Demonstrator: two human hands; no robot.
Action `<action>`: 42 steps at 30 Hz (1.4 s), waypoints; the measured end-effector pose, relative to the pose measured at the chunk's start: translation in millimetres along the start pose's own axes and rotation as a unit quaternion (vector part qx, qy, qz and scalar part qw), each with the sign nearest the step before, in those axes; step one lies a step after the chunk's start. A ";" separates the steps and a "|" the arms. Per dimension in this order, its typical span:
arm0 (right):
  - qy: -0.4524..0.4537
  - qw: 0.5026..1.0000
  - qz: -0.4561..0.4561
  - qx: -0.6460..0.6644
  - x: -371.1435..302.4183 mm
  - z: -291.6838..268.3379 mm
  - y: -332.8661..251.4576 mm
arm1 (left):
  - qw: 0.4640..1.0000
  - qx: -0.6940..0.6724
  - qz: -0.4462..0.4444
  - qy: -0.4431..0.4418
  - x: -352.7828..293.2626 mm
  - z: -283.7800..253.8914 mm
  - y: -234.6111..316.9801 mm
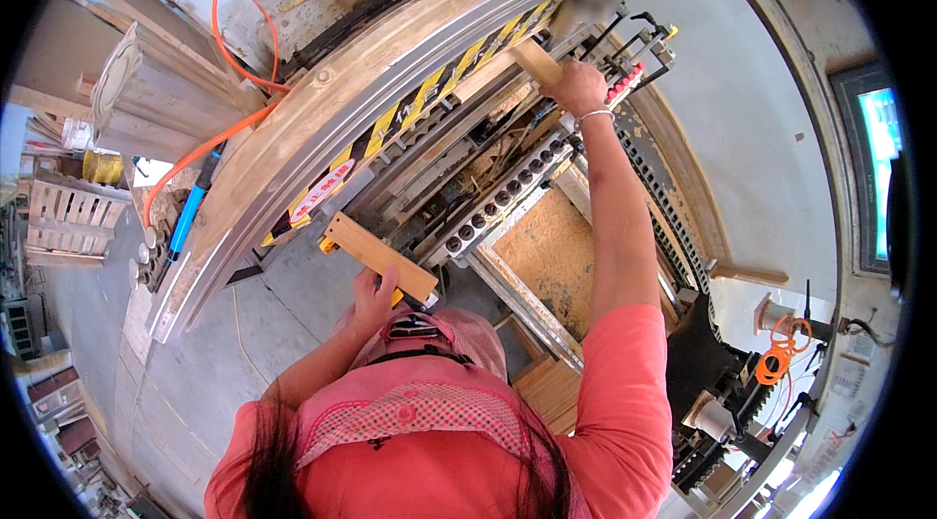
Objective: The person operates a woodworking machine to process small wooden blocks. They repeatedly pick up blocks, feed them into the machine's mechanism, and retrieve the processed pieces, stacking them on a nearby surface.
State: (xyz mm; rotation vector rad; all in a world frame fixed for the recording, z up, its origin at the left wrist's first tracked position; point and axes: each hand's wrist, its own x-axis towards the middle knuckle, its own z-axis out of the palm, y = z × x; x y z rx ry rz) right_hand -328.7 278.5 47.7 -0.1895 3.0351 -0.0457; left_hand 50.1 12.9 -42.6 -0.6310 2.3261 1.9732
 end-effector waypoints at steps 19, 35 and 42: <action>0.034 0.999 -0.023 -0.014 -5.0 0.6 -9.8 | 1.000 -0.024 -0.004 -0.004 2.3 0.6 -10.7; 0.022 0.998 -0.052 -0.008 6.8 5.5 0.4 | 1.000 -0.028 -0.006 -0.002 1.1 -0.5 -19.4; 0.043 0.998 -0.054 -0.006 1.4 6.0 -1.4 | 0.999 -0.035 -0.005 0.004 1.3 1.3 -14.8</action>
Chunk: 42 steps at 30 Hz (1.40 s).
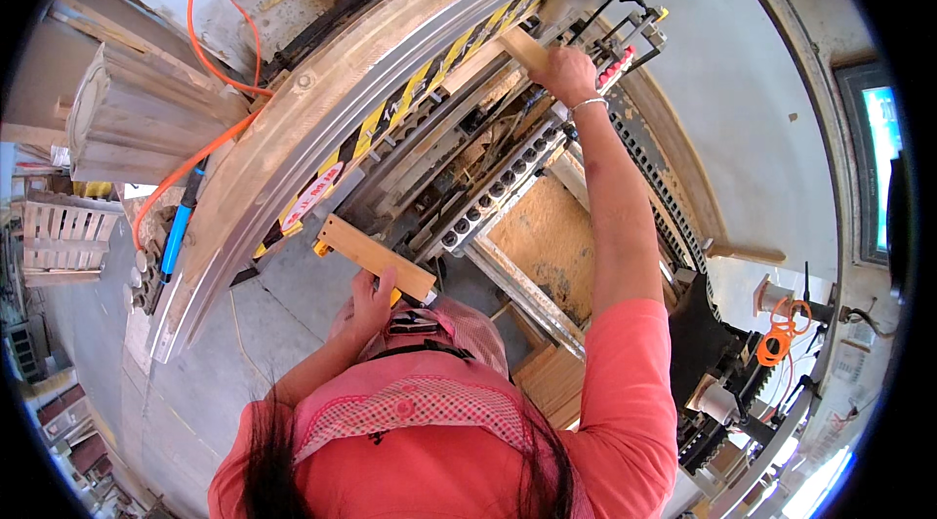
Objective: The person operates a woodworking machine to process small wooden blocks. They repeatedly pick up blocks, feed them into the machine's mechanism, and retrieve the processed pieces, stacking them on a nearby surface.
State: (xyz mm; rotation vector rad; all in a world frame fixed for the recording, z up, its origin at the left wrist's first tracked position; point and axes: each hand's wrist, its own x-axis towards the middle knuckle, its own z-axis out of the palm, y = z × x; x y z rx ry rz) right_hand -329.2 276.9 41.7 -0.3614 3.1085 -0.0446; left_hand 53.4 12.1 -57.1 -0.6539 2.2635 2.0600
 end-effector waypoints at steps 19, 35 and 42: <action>-0.053 0.998 0.034 -0.026 6.7 -12.0 -12.1 | 0.999 0.048 0.010 -0.021 1.5 -4.3 7.7; -0.054 0.998 0.011 -0.035 15.3 3.1 -3.8 | 1.000 0.003 -0.015 -0.027 -2.5 -1.4 18.1; -0.024 1.000 -0.009 -0.018 17.4 5.0 2.1 | 0.999 0.036 0.015 -0.027 -2.0 -3.1 19.9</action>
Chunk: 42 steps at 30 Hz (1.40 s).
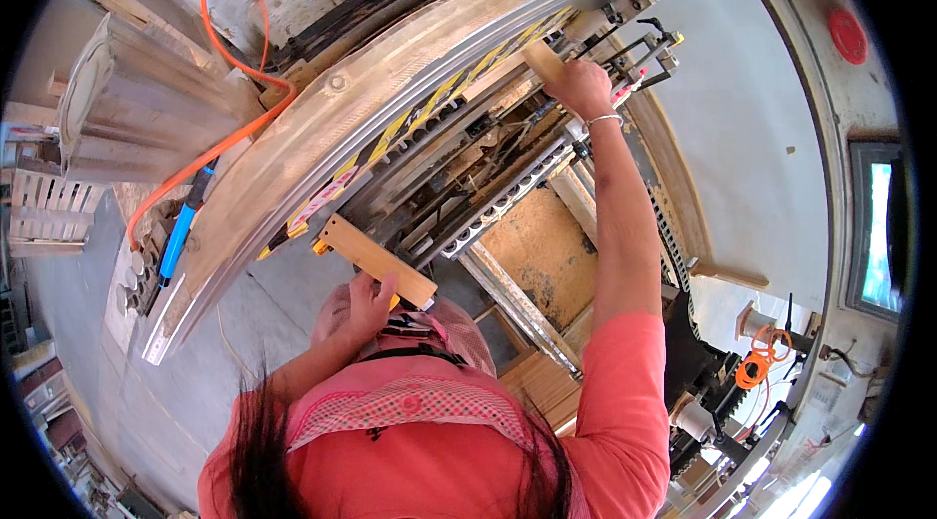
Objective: The person operates a woodworking machine to process small wooden blocks. They repeatedly pick up blocks, feed them into the machine's mechanism, and retrieve the processed pieces, stacking them on a nearby surface.
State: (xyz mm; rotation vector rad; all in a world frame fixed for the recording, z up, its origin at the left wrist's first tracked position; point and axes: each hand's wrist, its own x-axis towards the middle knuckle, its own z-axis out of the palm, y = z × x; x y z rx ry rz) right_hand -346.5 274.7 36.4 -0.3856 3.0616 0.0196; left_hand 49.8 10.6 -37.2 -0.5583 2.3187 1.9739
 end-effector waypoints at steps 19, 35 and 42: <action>0.007 0.999 -0.025 -0.033 0.1 0.1 -2.9 | 0.998 -0.026 -0.053 0.007 -3.3 2.0 -18.1; 0.002 1.000 -0.003 0.000 -4.9 -2.8 -3.7 | 0.990 0.056 -0.125 -0.017 -1.0 -4.0 63.0; 0.023 0.999 -0.043 -0.020 -4.8 -3.4 -1.8 | 0.998 -0.057 -0.002 0.036 0.2 6.3 -26.0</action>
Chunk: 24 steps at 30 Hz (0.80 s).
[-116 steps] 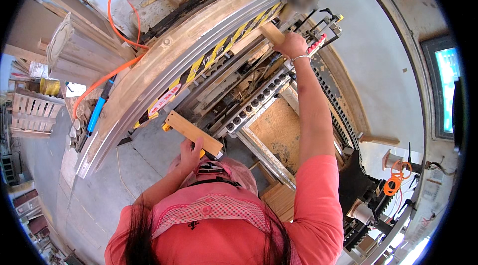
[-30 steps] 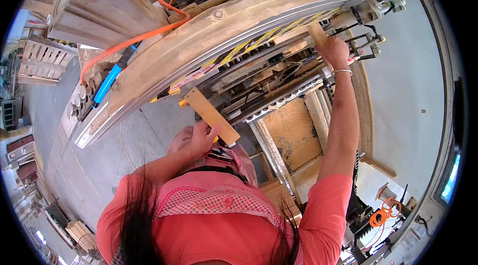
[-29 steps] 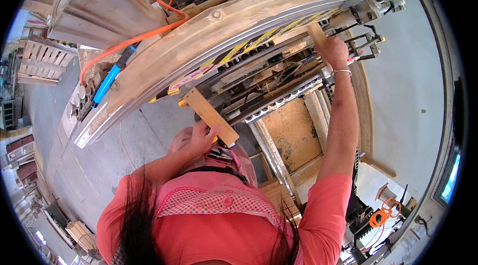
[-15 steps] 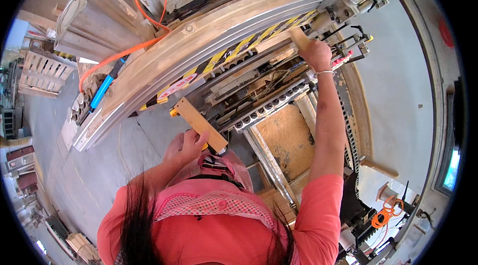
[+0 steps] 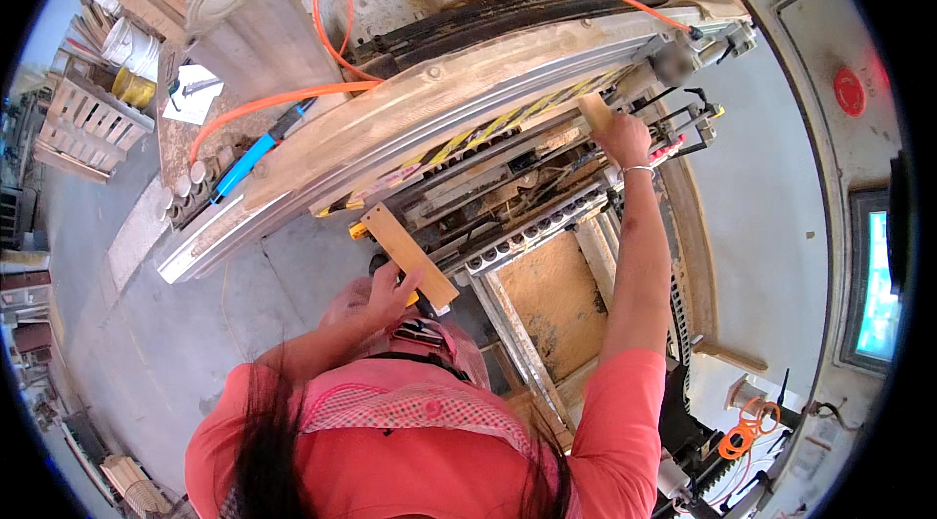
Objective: The person operates a woodworking machine to process small wooden blocks. They repeatedly pick up blocks, feed them into the machine's mechanism, and retrieve the processed pieces, stacking them on a nearby surface.
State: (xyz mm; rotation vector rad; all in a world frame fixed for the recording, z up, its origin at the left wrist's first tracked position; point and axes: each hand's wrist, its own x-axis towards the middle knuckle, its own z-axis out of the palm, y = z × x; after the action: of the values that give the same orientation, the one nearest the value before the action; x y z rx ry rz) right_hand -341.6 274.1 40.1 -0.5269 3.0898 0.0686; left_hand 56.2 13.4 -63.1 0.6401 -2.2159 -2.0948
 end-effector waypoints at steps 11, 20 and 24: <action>-0.007 1.000 0.020 -0.013 1.1 4.4 3.7 | 0.999 0.025 0.041 -0.014 5.2 1.5 -0.9; 0.003 1.000 -0.001 -0.004 -4.4 -0.1 -2.2 | 0.996 0.064 0.057 -0.013 2.8 -2.1 12.6; -0.015 1.000 0.010 -0.002 -4.6 -3.0 -2.3 | 0.997 0.050 0.063 -0.005 2.0 0.5 21.0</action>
State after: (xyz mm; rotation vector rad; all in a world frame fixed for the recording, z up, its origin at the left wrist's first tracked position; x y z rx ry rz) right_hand -336.5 273.3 43.0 -0.4904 3.0674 0.0819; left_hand 48.4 13.5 -43.4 0.4806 -2.3114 -1.9432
